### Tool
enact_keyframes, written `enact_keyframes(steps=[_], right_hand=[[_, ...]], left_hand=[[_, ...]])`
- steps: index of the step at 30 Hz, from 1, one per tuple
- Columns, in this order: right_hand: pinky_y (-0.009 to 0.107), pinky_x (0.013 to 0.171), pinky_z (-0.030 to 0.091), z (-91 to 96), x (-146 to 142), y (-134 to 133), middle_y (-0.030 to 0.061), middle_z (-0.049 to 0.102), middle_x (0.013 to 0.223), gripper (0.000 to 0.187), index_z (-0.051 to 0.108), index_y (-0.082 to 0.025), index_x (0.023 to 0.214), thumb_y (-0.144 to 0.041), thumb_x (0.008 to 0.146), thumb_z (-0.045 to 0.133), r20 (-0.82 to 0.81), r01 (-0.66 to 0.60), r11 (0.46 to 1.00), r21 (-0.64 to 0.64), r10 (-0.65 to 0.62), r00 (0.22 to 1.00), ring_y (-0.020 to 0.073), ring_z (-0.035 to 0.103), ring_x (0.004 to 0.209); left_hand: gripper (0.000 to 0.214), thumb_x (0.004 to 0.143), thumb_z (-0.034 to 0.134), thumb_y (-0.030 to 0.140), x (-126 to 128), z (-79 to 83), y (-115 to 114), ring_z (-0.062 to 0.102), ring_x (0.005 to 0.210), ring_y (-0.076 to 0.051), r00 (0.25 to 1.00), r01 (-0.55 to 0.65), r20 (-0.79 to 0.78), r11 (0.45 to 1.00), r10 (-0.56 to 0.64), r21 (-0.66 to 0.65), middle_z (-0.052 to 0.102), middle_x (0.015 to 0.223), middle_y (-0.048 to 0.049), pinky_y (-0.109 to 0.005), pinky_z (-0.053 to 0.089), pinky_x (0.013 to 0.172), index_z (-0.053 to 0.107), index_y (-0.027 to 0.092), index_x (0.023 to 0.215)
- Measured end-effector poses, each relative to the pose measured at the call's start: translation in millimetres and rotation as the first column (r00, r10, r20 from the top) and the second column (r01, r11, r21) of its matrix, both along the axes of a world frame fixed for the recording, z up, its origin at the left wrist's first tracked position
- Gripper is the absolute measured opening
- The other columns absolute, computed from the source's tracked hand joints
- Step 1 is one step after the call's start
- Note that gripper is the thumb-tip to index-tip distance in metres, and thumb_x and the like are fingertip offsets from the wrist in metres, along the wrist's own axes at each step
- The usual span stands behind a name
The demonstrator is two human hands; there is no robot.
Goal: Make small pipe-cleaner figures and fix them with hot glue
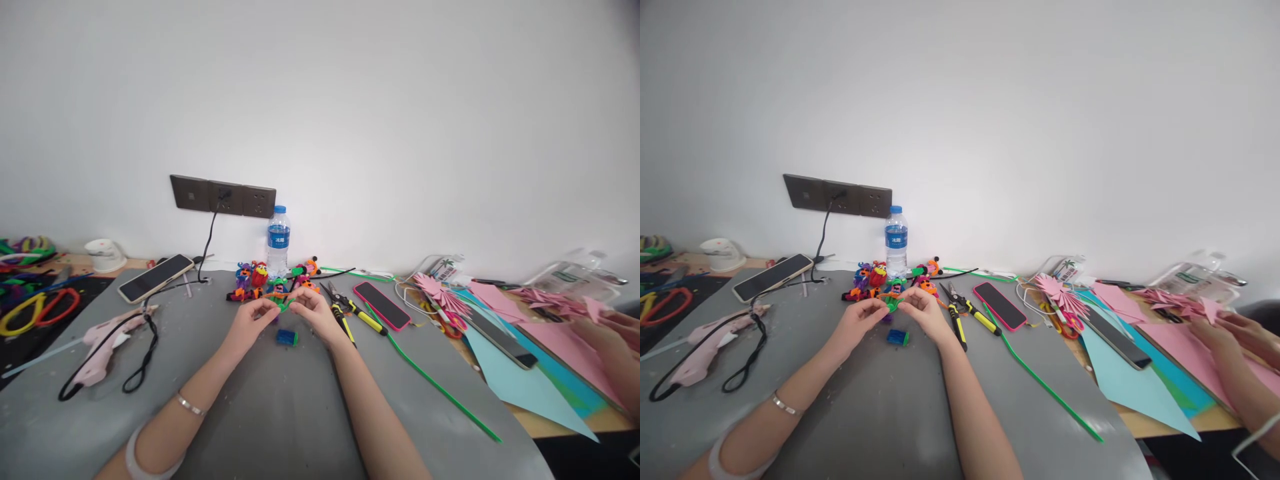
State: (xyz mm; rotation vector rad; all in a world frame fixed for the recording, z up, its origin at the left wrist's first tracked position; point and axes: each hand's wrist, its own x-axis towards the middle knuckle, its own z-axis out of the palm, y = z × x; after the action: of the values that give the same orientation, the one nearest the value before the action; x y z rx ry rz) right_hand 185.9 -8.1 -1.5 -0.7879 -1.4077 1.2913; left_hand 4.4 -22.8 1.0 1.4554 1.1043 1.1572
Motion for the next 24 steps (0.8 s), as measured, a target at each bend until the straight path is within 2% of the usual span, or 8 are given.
enact_keyframes(steps=[11, 15, 20, 22, 24], right_hand=[[0.026, 0.064, 0.044, 0.7, -1.5, -1.1, 0.0009, 0.06, 0.076, 0.026, 0.062, -0.02, 0.079, -0.044, 0.075, 0.072, 0.031, -0.002, 1.0, -0.005, 0.002, 1.0, 0.0138, 0.053, 0.066], [0.026, 0.065, 0.044, -2.0, -0.4, 0.5, 0.0005, 0.059, 0.077, 0.025, 0.061, -0.02, 0.085, -0.044, 0.079, 0.068, 0.011, 0.015, 1.0, 0.006, -0.015, 1.0, 0.0133, 0.053, 0.067], [0.03, 0.079, 0.046, -5.3, 1.4, 6.9, 0.0058, 0.06, 0.105, 0.034, 0.055, -0.024, 0.106, -0.044, 0.081, 0.065, -0.044, 0.178, 0.976, 0.13, -0.173, 0.984, 0.0171, 0.056, 0.086], [0.032, 0.081, 0.046, 0.3, -0.5, 5.5, 0.0069, 0.058, 0.11, 0.034, 0.054, -0.024, 0.108, -0.043, 0.083, 0.064, -0.032, 0.286, 0.938, 0.196, -0.285, 0.958, 0.0186, 0.055, 0.091], [0.033, 0.081, 0.046, 13.7, -6.8, -2.5, 0.0074, 0.057, 0.11, 0.03, 0.054, -0.024, 0.11, -0.04, 0.085, 0.061, -0.01, 0.367, 0.895, 0.254, -0.377, 0.926, 0.0195, 0.055, 0.092]], left_hand=[[0.028, 0.074, 0.067, 0.045, -1.0, -3.6, 1.0, 0.056, 0.067, -0.017, 0.999, 0.03, -0.032, 1.0, -0.029, 0.006, 0.065, 0.071, -0.0026, -0.026, 0.044, 0.064, 0.067, 0.017, 0.072], [0.028, 0.073, 0.067, 0.044, -1.7, -7.4, 4.3, 0.057, 0.066, -0.017, 0.999, 0.028, -0.031, 0.999, -0.027, 0.023, 0.066, 0.07, -0.0025, -0.026, 0.044, 0.063, 0.067, 0.016, 0.072], [0.029, 0.072, 0.068, 0.045, -4.4, -10.8, 12.9, 0.056, 0.065, -0.016, 0.999, -0.028, -0.014, 0.999, 0.029, 0.041, 0.065, 0.069, -0.0026, -0.025, 0.043, 0.061, 0.067, 0.016, 0.073], [0.03, 0.071, 0.068, 0.046, -5.2, -10.4, 15.7, 0.056, 0.066, -0.017, 0.999, -0.043, -0.018, 0.998, 0.044, 0.052, 0.065, 0.07, -0.0032, -0.025, 0.042, 0.061, 0.067, 0.015, 0.072], [0.031, 0.07, 0.068, 0.047, -5.0, -9.5, 17.5, 0.055, 0.065, -0.017, 0.999, -0.048, -0.017, 0.997, 0.049, 0.056, 0.065, 0.069, -0.0033, -0.025, 0.042, 0.061, 0.068, 0.015, 0.072]])
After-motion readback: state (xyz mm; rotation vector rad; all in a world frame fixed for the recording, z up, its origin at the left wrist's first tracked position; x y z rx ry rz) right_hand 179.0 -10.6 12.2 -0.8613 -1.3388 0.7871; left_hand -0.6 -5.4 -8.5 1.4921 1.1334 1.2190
